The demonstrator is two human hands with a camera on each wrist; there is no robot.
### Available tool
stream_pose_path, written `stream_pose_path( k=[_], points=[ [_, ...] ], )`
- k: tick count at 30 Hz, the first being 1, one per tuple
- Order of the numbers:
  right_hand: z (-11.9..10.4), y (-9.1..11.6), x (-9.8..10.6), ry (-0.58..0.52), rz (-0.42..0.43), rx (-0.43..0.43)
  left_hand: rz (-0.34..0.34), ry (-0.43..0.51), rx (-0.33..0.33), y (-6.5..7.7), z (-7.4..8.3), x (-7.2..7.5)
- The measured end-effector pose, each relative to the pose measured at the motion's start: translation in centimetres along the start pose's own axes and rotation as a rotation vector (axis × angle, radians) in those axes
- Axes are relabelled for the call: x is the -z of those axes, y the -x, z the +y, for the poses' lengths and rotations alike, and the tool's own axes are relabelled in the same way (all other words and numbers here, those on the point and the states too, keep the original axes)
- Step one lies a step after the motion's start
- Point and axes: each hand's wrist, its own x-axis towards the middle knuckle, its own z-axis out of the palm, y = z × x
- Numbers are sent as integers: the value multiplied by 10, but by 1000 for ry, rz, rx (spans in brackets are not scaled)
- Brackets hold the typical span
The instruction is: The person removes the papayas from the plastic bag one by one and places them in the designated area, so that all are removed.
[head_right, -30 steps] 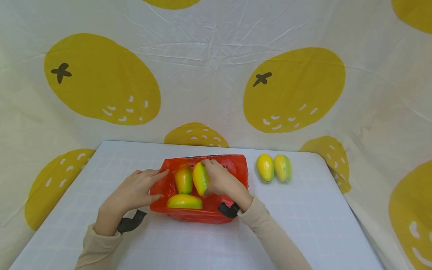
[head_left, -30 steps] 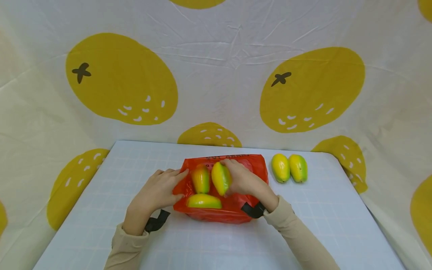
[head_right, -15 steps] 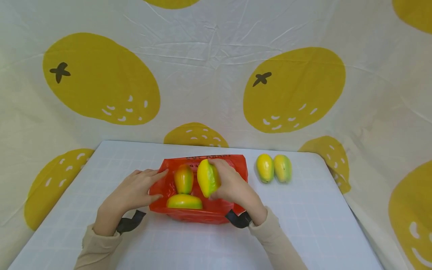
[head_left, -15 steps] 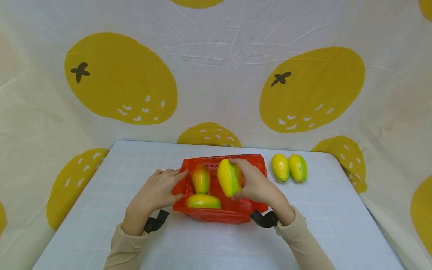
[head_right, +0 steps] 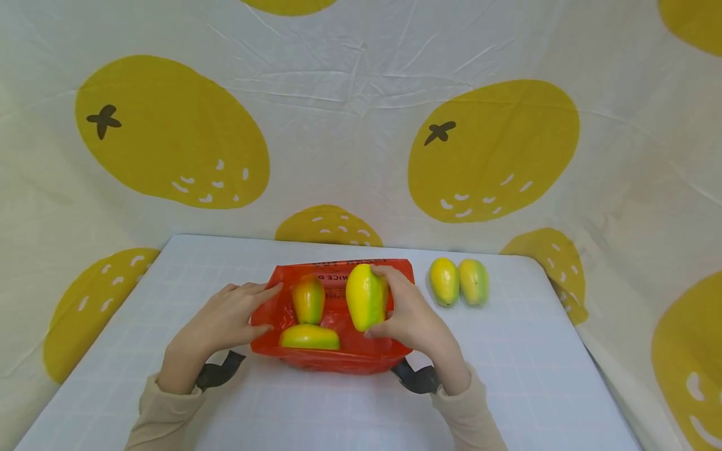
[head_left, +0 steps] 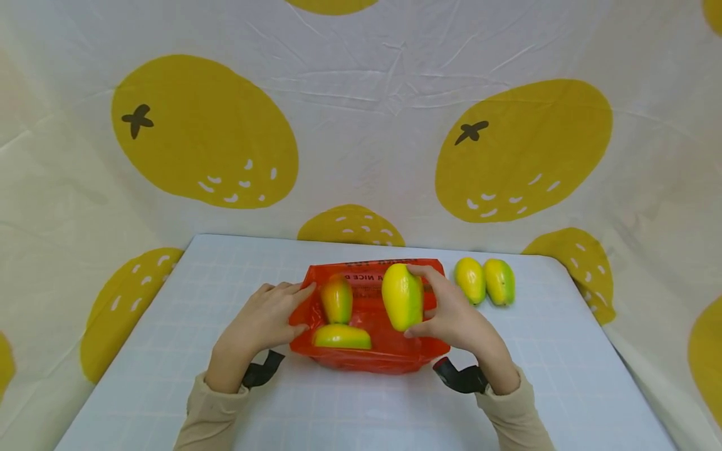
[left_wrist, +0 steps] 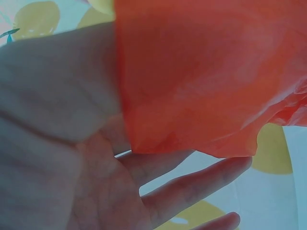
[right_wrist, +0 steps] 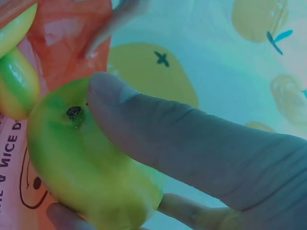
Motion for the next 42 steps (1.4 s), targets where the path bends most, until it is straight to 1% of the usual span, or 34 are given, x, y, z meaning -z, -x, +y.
stream_pose_path(
  k=[4, 13, 19, 24, 28, 34, 42],
  points=[
    [4, 4, 6, -24, 9, -30, 2, -5, -2, 0, 0, 0],
    [14, 13, 24, -73, 27, -95, -10, 5, 19, 1, 1, 1],
    [24, 20, 35, -63, 51, -88, 0, 6, 18, 1, 1, 1],
    [34, 28, 47, -48, 81, -58, 3, 6, 17, 1, 0, 0],
    [43, 35, 56, -6, 112, -52, 1, 11, 17, 1, 1, 1],
    [55, 43, 70, 34, 147, -83, 3, 11, 15, 1, 2, 2],
    [76, 51, 86, 93, 195, -129, -2, 14, 23, 1, 1, 0]
  ],
)
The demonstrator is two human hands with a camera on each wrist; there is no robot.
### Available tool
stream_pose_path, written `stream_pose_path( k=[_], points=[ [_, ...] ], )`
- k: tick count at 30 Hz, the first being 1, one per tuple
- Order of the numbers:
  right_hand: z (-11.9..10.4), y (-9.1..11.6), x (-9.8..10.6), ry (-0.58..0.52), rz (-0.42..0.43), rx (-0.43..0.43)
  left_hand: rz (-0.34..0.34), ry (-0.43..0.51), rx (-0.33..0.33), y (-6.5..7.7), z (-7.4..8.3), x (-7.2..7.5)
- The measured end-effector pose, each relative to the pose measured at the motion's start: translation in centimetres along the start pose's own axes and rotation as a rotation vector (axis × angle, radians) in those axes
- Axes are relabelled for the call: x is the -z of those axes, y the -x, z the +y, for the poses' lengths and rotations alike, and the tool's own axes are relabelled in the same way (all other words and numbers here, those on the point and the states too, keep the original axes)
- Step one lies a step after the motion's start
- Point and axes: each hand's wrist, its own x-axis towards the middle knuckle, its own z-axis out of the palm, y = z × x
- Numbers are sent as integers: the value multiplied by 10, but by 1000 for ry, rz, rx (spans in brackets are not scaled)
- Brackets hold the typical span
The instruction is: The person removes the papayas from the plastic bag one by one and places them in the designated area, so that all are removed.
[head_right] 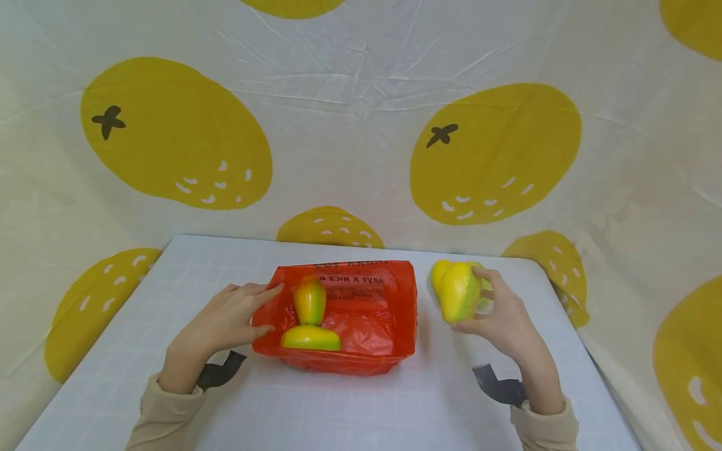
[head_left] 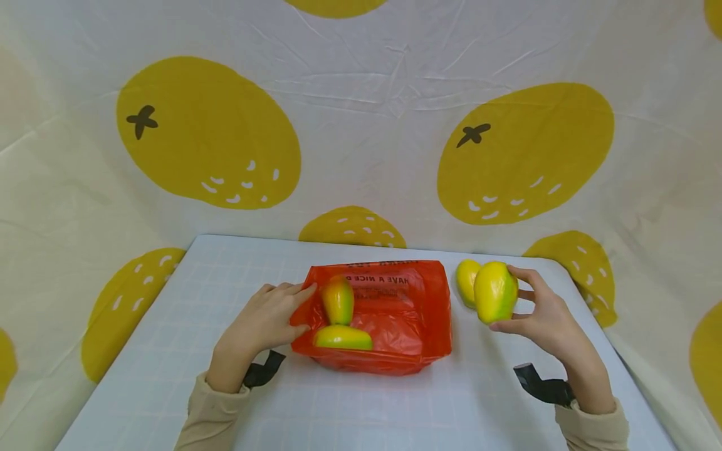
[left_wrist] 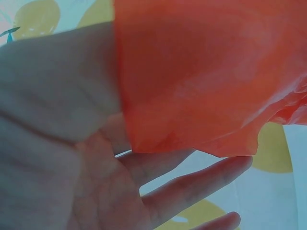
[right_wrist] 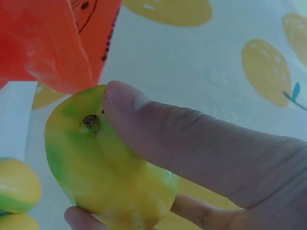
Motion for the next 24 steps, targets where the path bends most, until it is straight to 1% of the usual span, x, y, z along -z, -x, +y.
stream_pose_path(
  k=[6, 15, 21, 24],
  points=[
    [24, -2, 7, -3, 49, -33, -5, 8, 1, 0, 0, 0],
    [58, -11, 17, -12, 135, -32, 3, -3, -9, 0, -1, -1],
    [75, -21, 23, 20, 171, -58, 2, -1, -7, -1, -1, -1],
    [85, -26, 26, 36, 184, -46, 4, -9, -12, -1, -2, -1]
  ],
)
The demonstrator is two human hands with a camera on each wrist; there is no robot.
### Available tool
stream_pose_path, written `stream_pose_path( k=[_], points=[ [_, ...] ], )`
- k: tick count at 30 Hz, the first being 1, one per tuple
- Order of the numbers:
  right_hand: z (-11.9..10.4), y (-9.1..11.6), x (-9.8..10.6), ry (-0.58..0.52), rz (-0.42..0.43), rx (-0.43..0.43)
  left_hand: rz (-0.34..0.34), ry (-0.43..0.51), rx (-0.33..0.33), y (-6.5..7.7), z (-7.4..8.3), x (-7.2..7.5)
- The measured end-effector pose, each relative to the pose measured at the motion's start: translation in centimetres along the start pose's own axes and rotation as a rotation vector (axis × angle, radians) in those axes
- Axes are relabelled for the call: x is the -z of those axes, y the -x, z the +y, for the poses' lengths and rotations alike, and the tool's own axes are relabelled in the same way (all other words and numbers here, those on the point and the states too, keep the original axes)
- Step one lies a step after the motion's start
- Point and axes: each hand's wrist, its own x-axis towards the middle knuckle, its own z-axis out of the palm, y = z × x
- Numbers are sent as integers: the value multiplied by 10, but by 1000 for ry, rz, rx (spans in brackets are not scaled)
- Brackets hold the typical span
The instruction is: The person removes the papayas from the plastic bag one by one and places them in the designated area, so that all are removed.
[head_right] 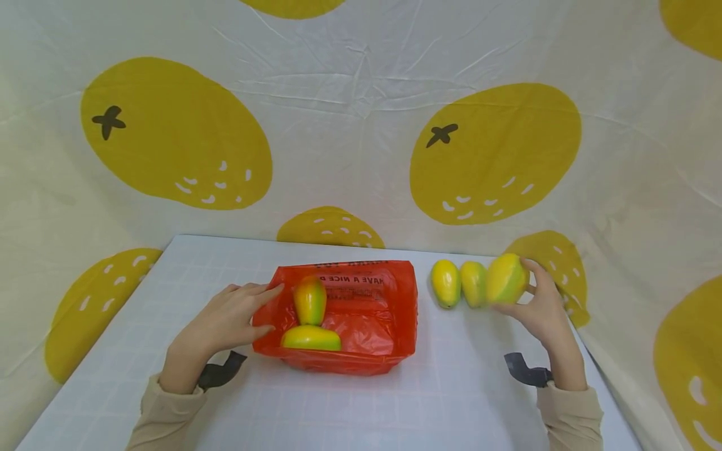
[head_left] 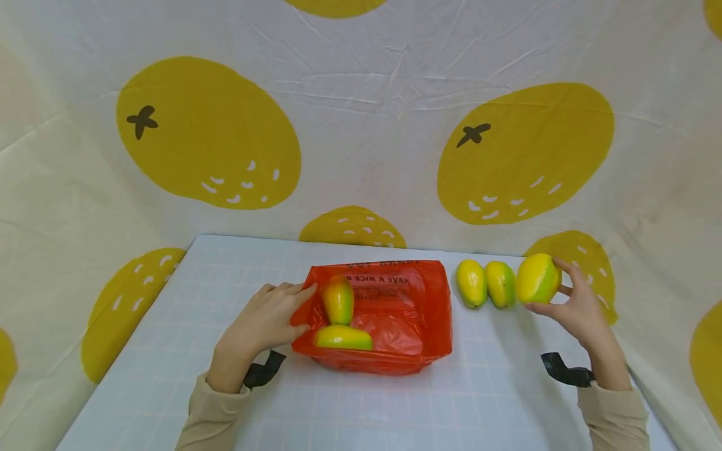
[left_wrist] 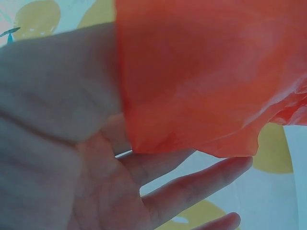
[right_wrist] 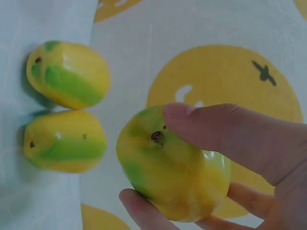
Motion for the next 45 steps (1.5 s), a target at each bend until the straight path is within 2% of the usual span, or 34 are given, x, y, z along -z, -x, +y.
stream_pose_path(
  k=[11, 22, 29, 34, 38, 42, 45],
  points=[
    [31, -23, 2, 90, 71, 85, -11, 6, 6, -1, 1, -1],
    [49, -45, -5, 147, 98, 96, -9, 0, 1, -1, 1, -2],
    [70, -57, -17, 105, 73, 117, -11, 3, 11, -1, 1, -2],
    [89, -61, -26, 120, 64, 113, -7, -5, 0, -1, 2, -2],
    [95, -63, -30, 121, 67, 158, -8, -4, 0, 0, 3, -2],
    [97, -65, -33, 97, 21, 169, -1, -3, -2, 0, 3, -1],
    [97, -67, -35, 102, -33, 137, 1, -5, -5, -1, 3, 0]
  ],
)
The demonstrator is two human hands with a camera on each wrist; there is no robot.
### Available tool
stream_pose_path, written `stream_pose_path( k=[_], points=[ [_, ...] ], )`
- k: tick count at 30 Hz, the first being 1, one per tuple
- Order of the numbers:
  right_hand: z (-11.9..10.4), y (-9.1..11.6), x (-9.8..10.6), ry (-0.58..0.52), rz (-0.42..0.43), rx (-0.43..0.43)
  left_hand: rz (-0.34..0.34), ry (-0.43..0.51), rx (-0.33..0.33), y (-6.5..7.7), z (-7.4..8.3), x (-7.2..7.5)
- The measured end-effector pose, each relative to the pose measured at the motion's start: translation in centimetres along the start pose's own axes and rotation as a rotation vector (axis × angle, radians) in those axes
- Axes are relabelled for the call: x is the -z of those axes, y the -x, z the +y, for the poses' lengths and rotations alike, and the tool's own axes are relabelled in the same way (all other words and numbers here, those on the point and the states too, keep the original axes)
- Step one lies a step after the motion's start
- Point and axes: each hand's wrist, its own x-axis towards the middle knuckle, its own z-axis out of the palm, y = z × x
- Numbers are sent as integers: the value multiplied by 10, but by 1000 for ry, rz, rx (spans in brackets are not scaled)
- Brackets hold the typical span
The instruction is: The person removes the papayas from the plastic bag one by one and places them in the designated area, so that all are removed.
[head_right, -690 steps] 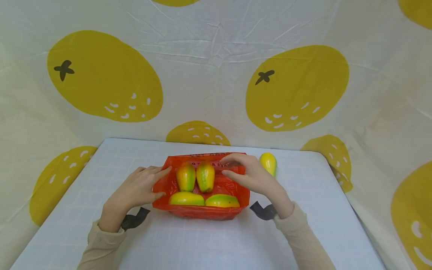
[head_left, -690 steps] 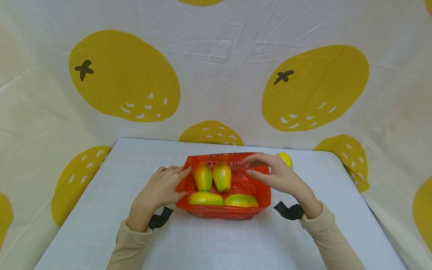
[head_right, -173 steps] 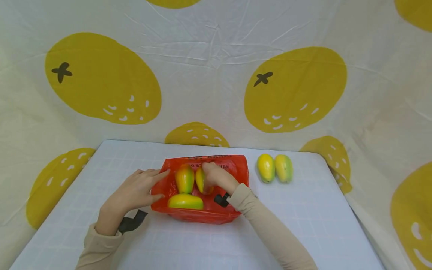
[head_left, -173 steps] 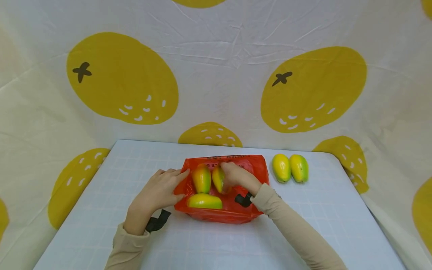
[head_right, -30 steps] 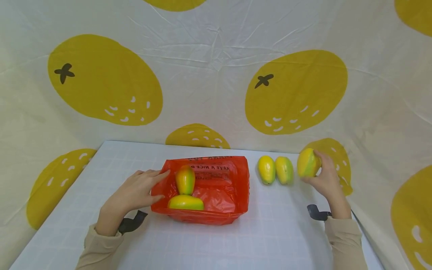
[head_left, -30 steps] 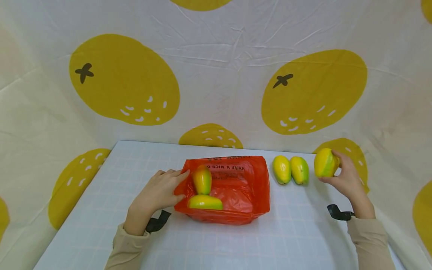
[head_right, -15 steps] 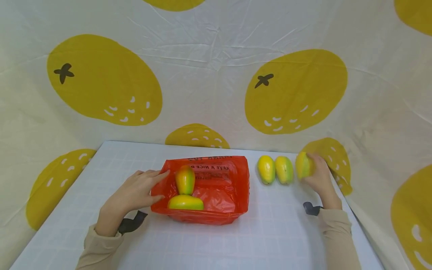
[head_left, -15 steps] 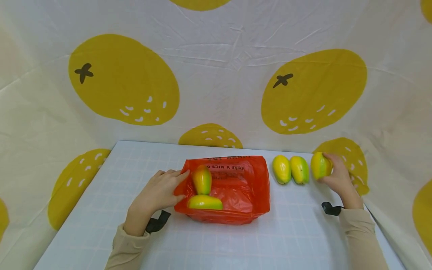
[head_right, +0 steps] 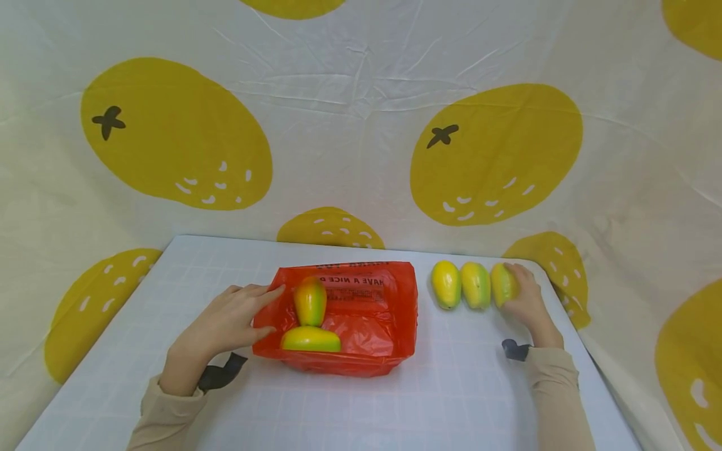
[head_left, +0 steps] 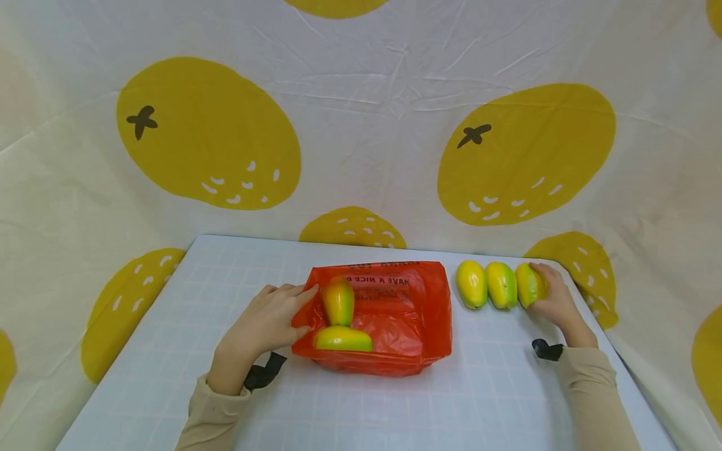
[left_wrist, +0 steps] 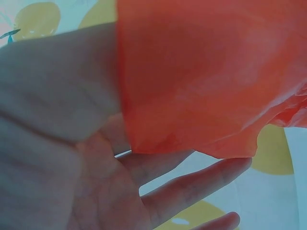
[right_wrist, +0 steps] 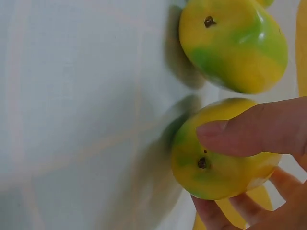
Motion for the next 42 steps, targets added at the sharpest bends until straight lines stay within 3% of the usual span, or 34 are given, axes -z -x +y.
stream_pose_path(
  k=[6, 14, 29, 42],
  points=[
    [2, -1, 0, 21, -115, -70, 1, -4, -5, 0, 0, -1],
    [1, -1, 0, 24, -160, -65, 8, -16, -15, 0, 0, -1],
    [-3, 2, 1, 25, -143, -75, -8, -11, -3, -2, 0, 0],
    [-17, 12, 9, 29, -100, -35, -7, -19, -8, -2, -1, -1]
  ],
)
